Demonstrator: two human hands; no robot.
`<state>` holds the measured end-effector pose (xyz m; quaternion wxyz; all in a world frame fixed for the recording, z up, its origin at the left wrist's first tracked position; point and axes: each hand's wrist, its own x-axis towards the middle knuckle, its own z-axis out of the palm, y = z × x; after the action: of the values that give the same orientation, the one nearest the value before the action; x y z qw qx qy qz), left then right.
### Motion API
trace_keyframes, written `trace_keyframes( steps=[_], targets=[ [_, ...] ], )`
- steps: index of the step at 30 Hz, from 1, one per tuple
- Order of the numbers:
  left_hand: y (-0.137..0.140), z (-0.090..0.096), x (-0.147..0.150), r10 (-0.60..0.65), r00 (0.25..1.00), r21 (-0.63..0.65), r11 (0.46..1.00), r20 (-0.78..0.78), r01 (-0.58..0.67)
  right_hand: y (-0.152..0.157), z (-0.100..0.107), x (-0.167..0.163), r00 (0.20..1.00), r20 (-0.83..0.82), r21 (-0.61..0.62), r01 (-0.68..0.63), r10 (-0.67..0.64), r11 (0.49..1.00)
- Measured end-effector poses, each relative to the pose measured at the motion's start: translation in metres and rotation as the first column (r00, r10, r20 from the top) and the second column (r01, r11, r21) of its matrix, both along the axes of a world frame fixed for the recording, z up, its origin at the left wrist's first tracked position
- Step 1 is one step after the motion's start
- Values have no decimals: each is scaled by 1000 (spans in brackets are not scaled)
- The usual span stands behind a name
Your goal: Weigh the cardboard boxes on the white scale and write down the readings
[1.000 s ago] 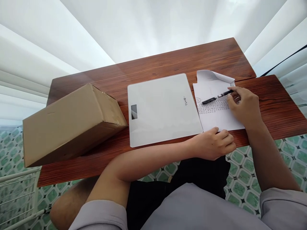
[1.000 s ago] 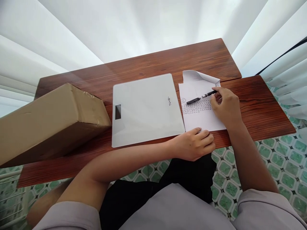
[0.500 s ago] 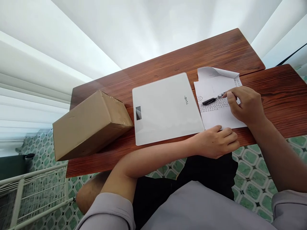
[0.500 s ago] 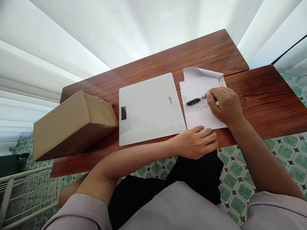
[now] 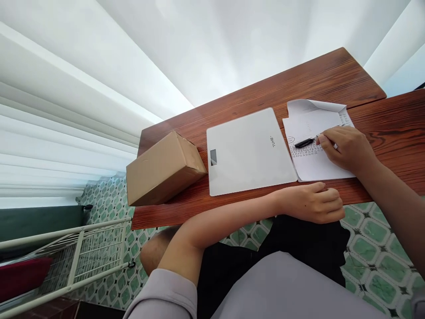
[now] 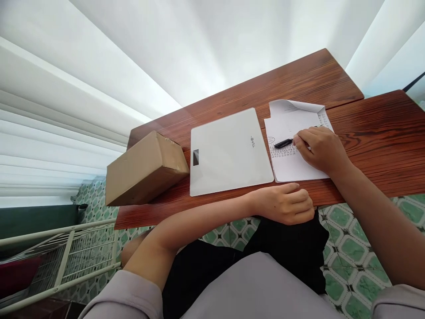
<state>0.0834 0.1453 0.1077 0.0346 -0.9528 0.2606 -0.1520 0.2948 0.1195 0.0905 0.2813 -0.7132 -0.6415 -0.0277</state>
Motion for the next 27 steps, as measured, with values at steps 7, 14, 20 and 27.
trace_keyframes(
  steps=[7,14,20,27],
  targets=[
    [0,8,-34,30,993,103,994,117,-43,-2,-3,4,977,213,51,6,-17,999],
    [23,31,-102,205,866,89,958,456,-273,-4,-3,5,950,313,95,-30,-1,995],
    [44,48,-162,432,699,-18,857,570,-514,-6,5,4,947,322,59,-39,18,997],
    [57,43,-206,590,515,-165,742,622,-650,-9,13,3,936,350,29,11,-21,1000]
  ],
)
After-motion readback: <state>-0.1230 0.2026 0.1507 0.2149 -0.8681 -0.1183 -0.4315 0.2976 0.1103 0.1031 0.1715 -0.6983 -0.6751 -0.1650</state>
